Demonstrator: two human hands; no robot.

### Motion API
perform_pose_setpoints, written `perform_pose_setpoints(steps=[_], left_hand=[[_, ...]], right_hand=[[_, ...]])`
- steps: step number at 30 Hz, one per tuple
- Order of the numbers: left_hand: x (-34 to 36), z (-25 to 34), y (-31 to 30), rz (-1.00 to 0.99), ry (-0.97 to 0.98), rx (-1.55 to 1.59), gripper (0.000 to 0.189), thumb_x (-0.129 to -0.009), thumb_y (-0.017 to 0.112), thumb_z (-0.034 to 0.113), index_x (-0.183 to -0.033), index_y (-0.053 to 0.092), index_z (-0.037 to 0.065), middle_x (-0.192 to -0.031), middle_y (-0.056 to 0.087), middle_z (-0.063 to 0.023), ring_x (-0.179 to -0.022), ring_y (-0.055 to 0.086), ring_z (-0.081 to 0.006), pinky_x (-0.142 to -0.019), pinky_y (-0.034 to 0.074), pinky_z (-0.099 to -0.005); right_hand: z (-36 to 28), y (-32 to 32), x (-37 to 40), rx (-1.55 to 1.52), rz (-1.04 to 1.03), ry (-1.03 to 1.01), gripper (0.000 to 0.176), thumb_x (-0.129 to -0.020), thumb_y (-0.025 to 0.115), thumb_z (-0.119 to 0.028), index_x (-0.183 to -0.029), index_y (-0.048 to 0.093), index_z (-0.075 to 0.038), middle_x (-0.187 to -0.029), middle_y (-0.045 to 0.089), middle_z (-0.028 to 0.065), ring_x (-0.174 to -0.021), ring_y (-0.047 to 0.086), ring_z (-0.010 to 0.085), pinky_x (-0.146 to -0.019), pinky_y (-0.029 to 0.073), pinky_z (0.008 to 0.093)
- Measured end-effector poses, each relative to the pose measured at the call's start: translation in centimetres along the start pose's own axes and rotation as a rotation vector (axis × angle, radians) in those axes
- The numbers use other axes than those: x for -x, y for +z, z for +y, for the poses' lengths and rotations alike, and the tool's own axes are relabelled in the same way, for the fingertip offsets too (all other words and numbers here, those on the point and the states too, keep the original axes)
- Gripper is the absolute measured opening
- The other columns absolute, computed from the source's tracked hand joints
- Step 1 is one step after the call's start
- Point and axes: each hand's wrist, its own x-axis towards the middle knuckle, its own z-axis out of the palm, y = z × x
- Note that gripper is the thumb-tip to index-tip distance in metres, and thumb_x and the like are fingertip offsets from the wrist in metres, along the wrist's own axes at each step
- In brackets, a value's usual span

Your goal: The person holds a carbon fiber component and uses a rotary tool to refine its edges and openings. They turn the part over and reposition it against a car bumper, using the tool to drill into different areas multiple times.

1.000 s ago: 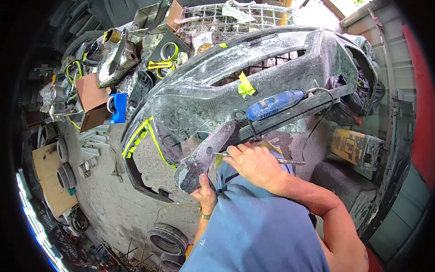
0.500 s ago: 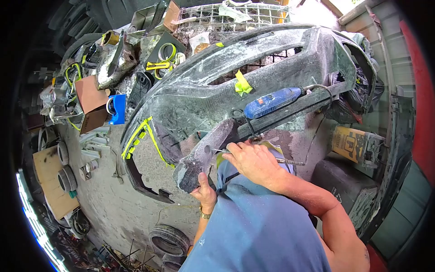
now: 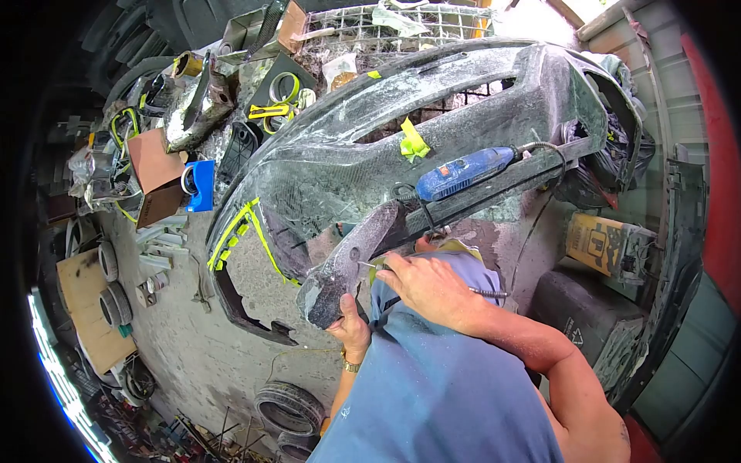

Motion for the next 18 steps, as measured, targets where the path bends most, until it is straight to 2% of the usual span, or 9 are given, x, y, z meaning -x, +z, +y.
perform_pose_setpoints(steps=[5,7,13,18], left_hand=[[-0.1,-0.3,0.0,-0.012,-0.011,0.051,0.042,-0.087,0.072,0.011,-0.123,0.055,-0.003,-0.123,0.060,-0.0111,-0.107,0.056,-0.0194,-0.096,0.043,-0.0351],[-0.2,-0.6,0.0,-0.016,0.022,0.057,0.045,-0.087,0.073,0.011,-0.125,0.054,-0.003,-0.126,0.059,-0.0114,-0.109,0.056,-0.0189,-0.097,0.042,-0.0344],[0.0,-0.3,-0.2,-0.010,0.010,-0.007,0.046,-0.087,0.073,0.013,-0.126,0.053,-0.002,-0.124,0.059,-0.0107,-0.109,0.056,-0.0199,-0.100,0.042,-0.0363],[0.1,-0.8,-0.2,-0.012,-0.001,0.014,0.048,-0.087,0.073,0.013,-0.127,0.051,-0.001,-0.125,0.058,-0.0105,-0.110,0.056,-0.0199,-0.100,0.042,-0.0362]], right_hand=[[0.4,0.3,0.0,-0.086,-0.036,-0.007,0.020,-0.096,0.057,-0.024,-0.099,0.055,-0.004,-0.074,0.063,0.0215,-0.072,0.062,0.0432,-0.060,0.047,0.0523],[0.9,0.3,-0.4,0.013,0.052,-0.019,0.021,-0.096,0.057,-0.025,-0.101,0.056,-0.005,-0.077,0.063,0.0201,-0.073,0.062,0.0424,-0.060,0.047,0.0512],[1.5,0.8,-0.5,0.045,0.077,-0.049,0.024,-0.096,0.057,-0.029,-0.103,0.056,-0.005,-0.085,0.065,0.0173,-0.075,0.062,0.0418,-0.062,0.048,0.0499],[1.3,0.8,-0.4,-0.011,0.057,-0.021,0.022,-0.096,0.056,-0.027,-0.098,0.054,-0.005,-0.082,0.064,0.0188,-0.075,0.062,0.0422,-0.061,0.047,0.0506]])
